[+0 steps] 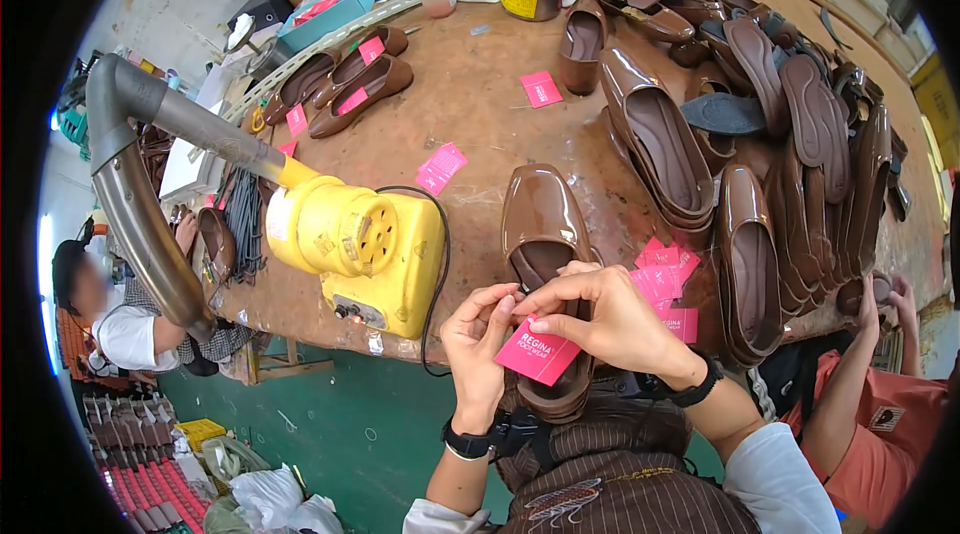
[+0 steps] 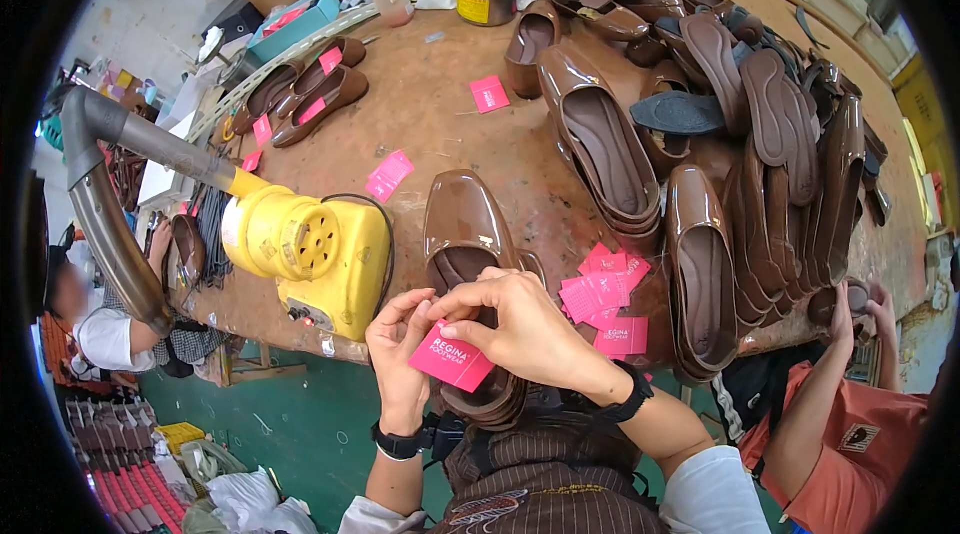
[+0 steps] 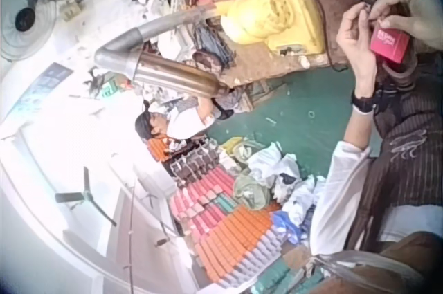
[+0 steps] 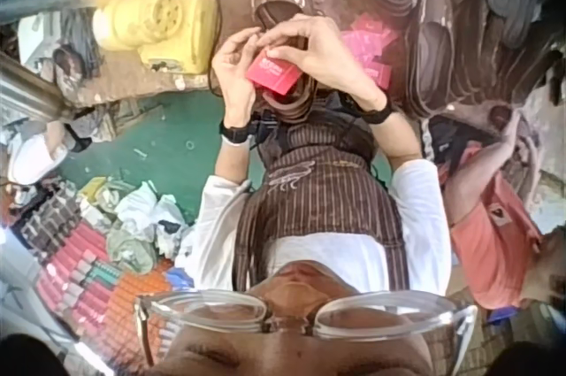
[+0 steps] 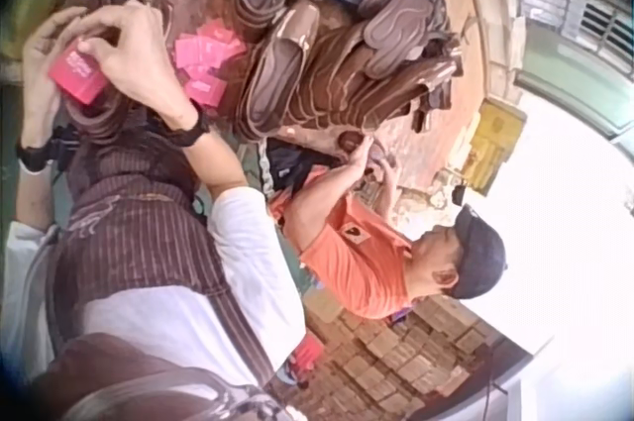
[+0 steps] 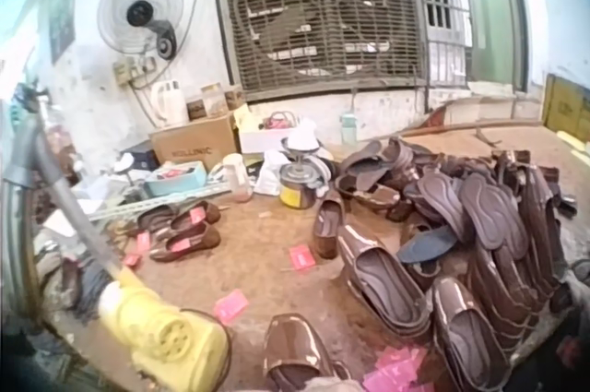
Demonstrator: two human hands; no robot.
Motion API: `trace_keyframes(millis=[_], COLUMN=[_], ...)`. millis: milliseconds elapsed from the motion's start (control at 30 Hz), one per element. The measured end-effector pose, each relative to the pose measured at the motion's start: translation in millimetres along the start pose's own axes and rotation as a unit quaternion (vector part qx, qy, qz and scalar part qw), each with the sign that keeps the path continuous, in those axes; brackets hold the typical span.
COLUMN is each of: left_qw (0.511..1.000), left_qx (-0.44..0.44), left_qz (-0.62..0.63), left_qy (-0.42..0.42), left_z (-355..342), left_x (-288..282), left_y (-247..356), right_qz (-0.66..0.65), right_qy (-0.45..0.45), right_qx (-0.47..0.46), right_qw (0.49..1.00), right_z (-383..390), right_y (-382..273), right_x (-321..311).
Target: The person attaches pink tags to the insoles of brown patent leather shoes using a small metal fastener. They pick up a shoe, insert the fastener through the tag and the shoe's insole, and secure it. The person repeats this process for multiple shoes, stacking the finished ones on the table.
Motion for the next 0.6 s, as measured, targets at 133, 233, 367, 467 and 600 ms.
trace_keyframes(millis=[133,233,367,467,600], left_qw=[0.998,0.997,0.998,0.994,0.983], left_qx=[0.034,0.042,0.027,0.051,0.068], left_qz=[-0.046,-0.057,-0.048,-0.093,-0.161], left_qy=[-0.006,-0.015,-0.001,-0.032,-0.059], left_z=[-3,-3,-4,-6,-6], left_x=[-3,-5,-11,-7,-4], left_y=[5,7,10,25,34], right_qz=[-0.031,-0.012,-0.014,0.010,0.005], right_qy=[0.034,0.053,0.070,0.081,0.075], right_qx=[0.051,0.023,0.048,0.051,0.010], right_qw=[0.998,0.998,0.996,0.995,0.997], right_z=[-3,-4,-5,-5,-7], right_y=[8,14,19,21,26], right_x=[-1,-2,-3,-5,-4])
Point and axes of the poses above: each hand's wrist, its own z-axis away from the middle knuckle, its own x-axis out of the palm, y = z × x, the point moved 8 cm from there along -z, towards the middle knuckle, and after that the axes turned 8 degrees about -z, right-handed, at the moved point
